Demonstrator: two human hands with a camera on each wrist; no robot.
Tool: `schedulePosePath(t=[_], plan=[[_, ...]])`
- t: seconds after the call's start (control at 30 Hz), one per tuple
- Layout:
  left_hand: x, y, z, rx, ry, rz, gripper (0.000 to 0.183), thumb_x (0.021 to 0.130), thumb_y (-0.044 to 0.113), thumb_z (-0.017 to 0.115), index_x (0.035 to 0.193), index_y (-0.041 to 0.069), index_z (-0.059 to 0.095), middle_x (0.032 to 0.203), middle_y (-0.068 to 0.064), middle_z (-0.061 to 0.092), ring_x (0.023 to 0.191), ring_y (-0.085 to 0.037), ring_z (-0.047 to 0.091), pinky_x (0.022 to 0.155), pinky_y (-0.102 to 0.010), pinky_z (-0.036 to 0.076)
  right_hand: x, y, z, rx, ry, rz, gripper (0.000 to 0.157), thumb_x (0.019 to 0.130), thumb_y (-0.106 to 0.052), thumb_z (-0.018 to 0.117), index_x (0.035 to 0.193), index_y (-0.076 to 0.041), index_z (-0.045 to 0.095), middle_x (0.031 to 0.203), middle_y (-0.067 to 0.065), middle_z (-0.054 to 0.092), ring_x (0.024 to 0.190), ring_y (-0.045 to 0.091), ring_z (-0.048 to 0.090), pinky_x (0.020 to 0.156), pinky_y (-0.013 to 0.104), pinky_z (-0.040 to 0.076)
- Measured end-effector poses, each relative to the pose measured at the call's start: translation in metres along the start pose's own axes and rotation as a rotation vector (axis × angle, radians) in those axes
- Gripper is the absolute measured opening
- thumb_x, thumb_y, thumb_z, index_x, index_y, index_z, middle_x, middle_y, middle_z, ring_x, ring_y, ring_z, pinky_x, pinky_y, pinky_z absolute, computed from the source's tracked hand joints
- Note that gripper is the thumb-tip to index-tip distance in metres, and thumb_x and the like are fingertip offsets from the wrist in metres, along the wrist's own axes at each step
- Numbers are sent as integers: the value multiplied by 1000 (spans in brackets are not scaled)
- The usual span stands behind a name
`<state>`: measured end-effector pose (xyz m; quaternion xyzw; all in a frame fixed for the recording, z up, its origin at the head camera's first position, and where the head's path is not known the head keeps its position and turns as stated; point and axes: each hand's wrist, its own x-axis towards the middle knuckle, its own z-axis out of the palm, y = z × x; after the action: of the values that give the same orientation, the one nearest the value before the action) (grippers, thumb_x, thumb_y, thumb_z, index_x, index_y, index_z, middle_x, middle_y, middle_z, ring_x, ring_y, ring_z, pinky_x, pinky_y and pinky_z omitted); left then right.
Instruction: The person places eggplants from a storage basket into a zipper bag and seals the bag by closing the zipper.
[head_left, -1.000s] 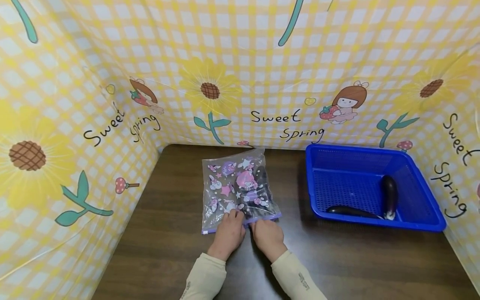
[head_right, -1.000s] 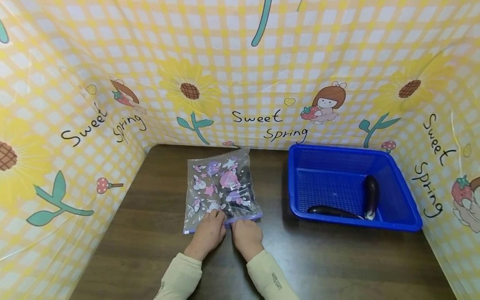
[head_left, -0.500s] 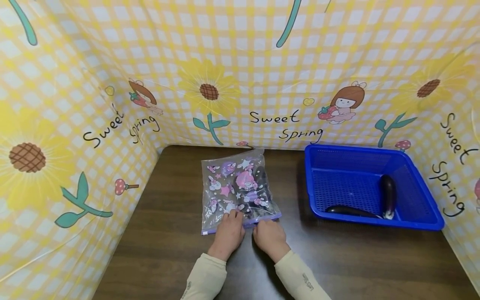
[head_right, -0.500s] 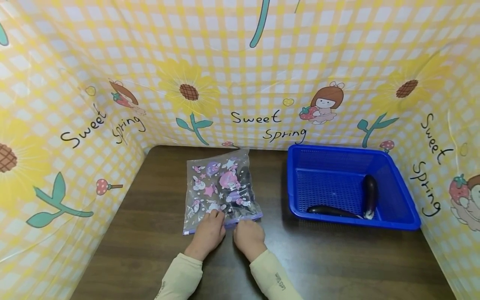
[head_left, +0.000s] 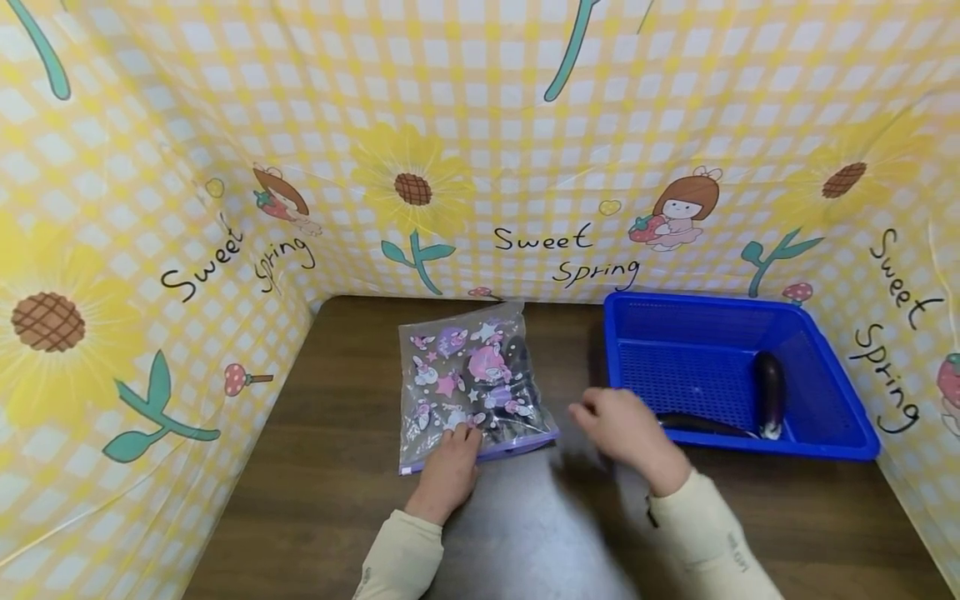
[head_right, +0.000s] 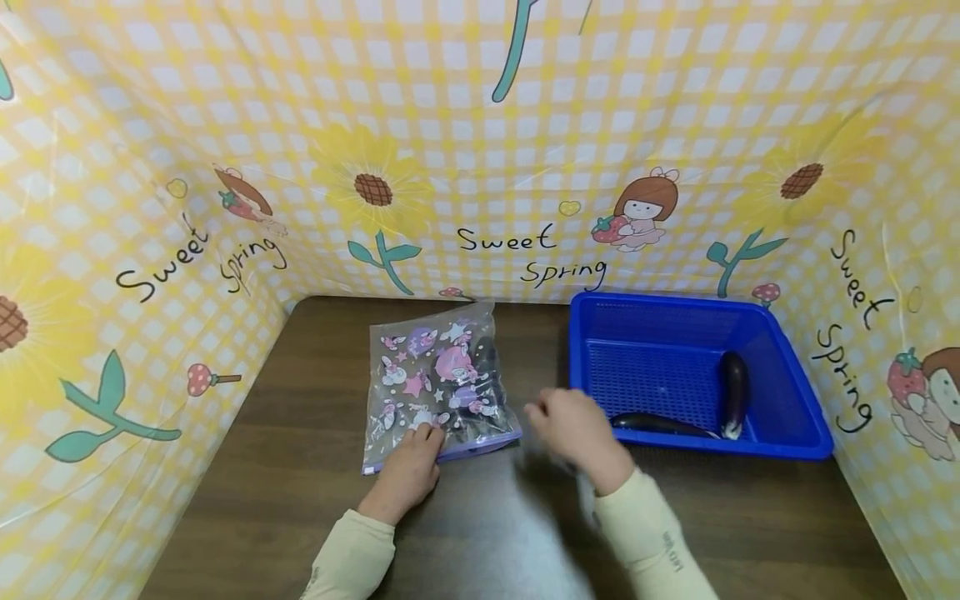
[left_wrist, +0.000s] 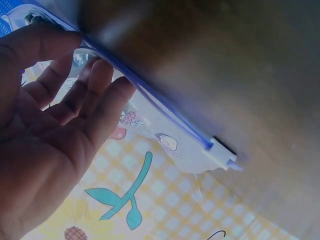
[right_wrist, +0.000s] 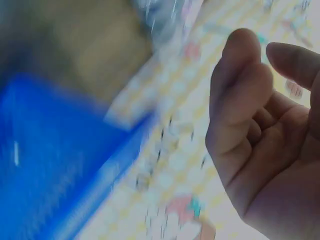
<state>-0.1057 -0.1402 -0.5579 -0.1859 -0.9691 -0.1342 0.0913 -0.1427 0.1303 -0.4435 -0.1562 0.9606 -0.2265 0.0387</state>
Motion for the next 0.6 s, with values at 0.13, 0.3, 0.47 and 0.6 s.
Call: schedulePosePath(t=[0.13, 0.3, 0.47, 0.6], plan=[[-3, -5, -3, -30, -14, 5, 31, 78, -5, 73, 107, -1, 62, 100, -16, 58, 84, -32, 56, 65, -45, 52, 8, 37, -39, -22, -4, 20, 33, 101, -24, 56, 70, -14, 50, 61, 0, 44, 54, 18, 43, 54, 37, 38], [-8, -12, -5, -65, -4, 50, 26, 79, -6, 69, 102, 2, 61, 92, -12, 54, 78, -28, 54, 67, -44, 50, 15, 96, -72, -41, -97, 115, 37, 103, -23, 51, 68, -14, 42, 61, 1, 39, 53, 18, 39, 53, 35, 34], [-14, -17, -5, -96, 21, 104, 22, 79, -2, 68, 99, 6, 61, 92, -7, 53, 80, -24, 53, 71, -42, 50, 17, 156, -95, -15, -240, 250, 31, 103, -25, 48, 79, -6, 50, 65, 8, 48, 48, 18, 45, 51, 36, 40], [-21, -20, -9, -84, 56, 93, 21, 78, 1, 70, 96, 8, 62, 91, -4, 54, 79, -23, 52, 69, -41, 49, 17, 201, -108, 1, -318, 370, 31, 100, -26, 49, 88, 3, 53, 72, 16, 55, 48, 20, 52, 52, 36, 47]])
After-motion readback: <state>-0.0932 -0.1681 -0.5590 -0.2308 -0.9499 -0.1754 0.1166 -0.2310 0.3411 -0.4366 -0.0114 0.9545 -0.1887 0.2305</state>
